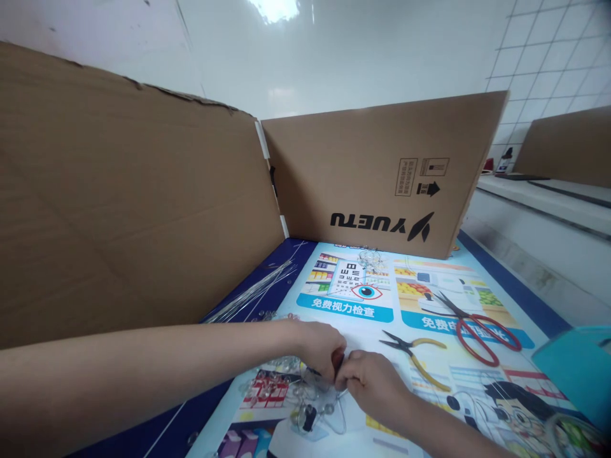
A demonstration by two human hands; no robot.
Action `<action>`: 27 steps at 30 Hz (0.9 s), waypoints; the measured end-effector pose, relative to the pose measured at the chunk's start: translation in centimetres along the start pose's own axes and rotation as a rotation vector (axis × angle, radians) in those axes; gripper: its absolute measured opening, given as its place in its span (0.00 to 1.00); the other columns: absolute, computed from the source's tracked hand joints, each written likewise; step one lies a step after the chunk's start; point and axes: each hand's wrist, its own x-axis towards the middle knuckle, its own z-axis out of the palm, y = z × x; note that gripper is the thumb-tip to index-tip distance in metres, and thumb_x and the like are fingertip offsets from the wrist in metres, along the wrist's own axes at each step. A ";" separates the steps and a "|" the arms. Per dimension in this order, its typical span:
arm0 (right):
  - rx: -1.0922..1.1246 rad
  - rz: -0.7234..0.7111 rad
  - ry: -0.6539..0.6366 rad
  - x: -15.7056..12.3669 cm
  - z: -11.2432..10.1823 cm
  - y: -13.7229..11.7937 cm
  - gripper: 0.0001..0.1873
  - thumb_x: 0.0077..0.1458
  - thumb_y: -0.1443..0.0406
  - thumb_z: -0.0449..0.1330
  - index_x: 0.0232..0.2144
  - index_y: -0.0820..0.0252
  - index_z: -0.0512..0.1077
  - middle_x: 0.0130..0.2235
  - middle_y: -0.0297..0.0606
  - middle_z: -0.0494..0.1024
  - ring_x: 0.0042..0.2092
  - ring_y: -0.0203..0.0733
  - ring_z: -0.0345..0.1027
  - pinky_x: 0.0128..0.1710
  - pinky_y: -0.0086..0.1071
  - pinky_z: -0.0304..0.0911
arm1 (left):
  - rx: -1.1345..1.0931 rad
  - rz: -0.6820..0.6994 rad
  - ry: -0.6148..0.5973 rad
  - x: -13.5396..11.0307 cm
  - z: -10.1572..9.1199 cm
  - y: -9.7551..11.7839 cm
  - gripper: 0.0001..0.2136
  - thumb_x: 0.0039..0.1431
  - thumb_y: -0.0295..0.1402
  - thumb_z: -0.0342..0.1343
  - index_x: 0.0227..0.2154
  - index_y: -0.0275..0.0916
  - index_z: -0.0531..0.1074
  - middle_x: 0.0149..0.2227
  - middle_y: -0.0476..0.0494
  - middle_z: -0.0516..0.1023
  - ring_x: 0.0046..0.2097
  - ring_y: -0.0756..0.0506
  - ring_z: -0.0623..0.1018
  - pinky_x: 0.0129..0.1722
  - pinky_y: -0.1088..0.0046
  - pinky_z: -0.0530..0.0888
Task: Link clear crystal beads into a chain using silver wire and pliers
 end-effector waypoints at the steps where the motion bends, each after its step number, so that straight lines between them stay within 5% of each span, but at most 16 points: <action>1: -0.003 0.001 -0.005 0.0 0.0 0.0 0.20 0.44 0.73 0.49 0.29 0.49 0.77 0.34 0.29 0.76 0.36 0.35 0.68 0.36 0.24 0.57 | -0.004 0.008 -0.003 0.1 0.1 -0.1 0.15 0.37 0.40 0.61 0.31 0.41 0.73 0.29 0.49 0.75 0.29 0.45 0.72 0.23 0.74 0.64; 7: -0.008 0.025 -0.008 0.0 0.0 -0.1 0.20 0.44 0.73 0.48 0.29 0.49 0.77 0.35 0.29 0.76 0.36 0.35 0.68 0.37 0.25 0.56 | -0.088 0.056 -0.050 0.1 -0.3 -1.2 0.20 0.38 0.35 0.63 0.39 0.42 0.72 0.37 0.48 0.76 0.35 0.45 0.73 0.27 0.75 0.67; 14: 0.015 0.015 0.027 -0.2 0.1 0.0 0.20 0.43 0.73 0.49 0.29 0.49 0.77 0.34 0.28 0.76 0.35 0.35 0.69 0.37 0.24 0.57 | -0.075 0.088 0.012 -2.1 -3.0 -0.7 0.15 0.47 0.33 0.57 0.41 0.40 0.71 0.41 0.45 0.75 0.39 0.45 0.73 0.33 0.75 0.67; 17: -0.003 0.003 0.020 -0.1 0.0 -0.1 0.20 0.43 0.73 0.49 0.29 0.49 0.77 0.34 0.28 0.77 0.35 0.35 0.69 0.36 0.25 0.57 | -0.037 0.129 0.134 -3.3 -4.0 0.5 0.11 0.51 0.35 0.54 0.38 0.41 0.72 0.41 0.46 0.74 0.39 0.46 0.72 0.35 0.74 0.66; 19: -0.017 -0.013 0.016 -0.1 -0.1 -0.1 0.20 0.43 0.73 0.49 0.30 0.50 0.77 0.34 0.29 0.77 0.36 0.36 0.70 0.37 0.25 0.57 | 0.062 0.174 0.349 -4.0 -4.9 1.6 0.08 0.54 0.37 0.52 0.30 0.39 0.72 0.31 0.47 0.74 0.33 0.48 0.70 0.33 0.75 0.64; 22: -0.037 -0.011 0.040 0.0 -0.3 -0.2 0.19 0.46 0.72 0.48 0.34 0.51 0.75 0.35 0.30 0.78 0.37 0.38 0.70 0.36 0.26 0.57 | 0.054 0.022 0.550 -5.5 -7.4 3.0 0.15 0.56 0.40 0.49 0.19 0.36 0.67 0.19 0.51 0.62 0.23 0.52 0.62 0.24 0.74 0.59; 24: -0.049 0.024 0.055 0.0 -0.4 -0.2 0.19 0.49 0.70 0.48 0.39 0.50 0.73 0.34 0.31 0.78 0.35 0.39 0.70 0.31 0.26 0.57 | -0.183 -0.067 0.608 -6.9 -9.8 3.3 0.19 0.58 0.44 0.46 0.20 0.35 0.67 0.17 0.54 0.56 0.20 0.55 0.57 0.21 0.76 0.55; 26: -0.058 0.045 0.054 -0.1 -0.5 -0.4 0.19 0.50 0.69 0.49 0.41 0.49 0.72 0.33 0.31 0.78 0.33 0.40 0.70 0.30 0.27 0.57 | -0.389 -0.028 0.716 -8.6 -12.4 2.9 0.21 0.62 0.45 0.41 0.28 0.32 0.69 0.20 0.54 0.57 0.20 0.57 0.58 0.23 0.77 0.56; 27: -0.064 0.041 0.046 -0.1 -0.5 -0.5 0.19 0.50 0.69 0.49 0.42 0.48 0.72 0.34 0.32 0.78 0.33 0.40 0.71 0.30 0.27 0.57 | -0.412 0.033 0.659 -9.3 -13.6 2.3 0.22 0.65 0.43 0.37 0.32 0.31 0.70 0.22 0.52 0.60 0.22 0.56 0.62 0.24 0.76 0.58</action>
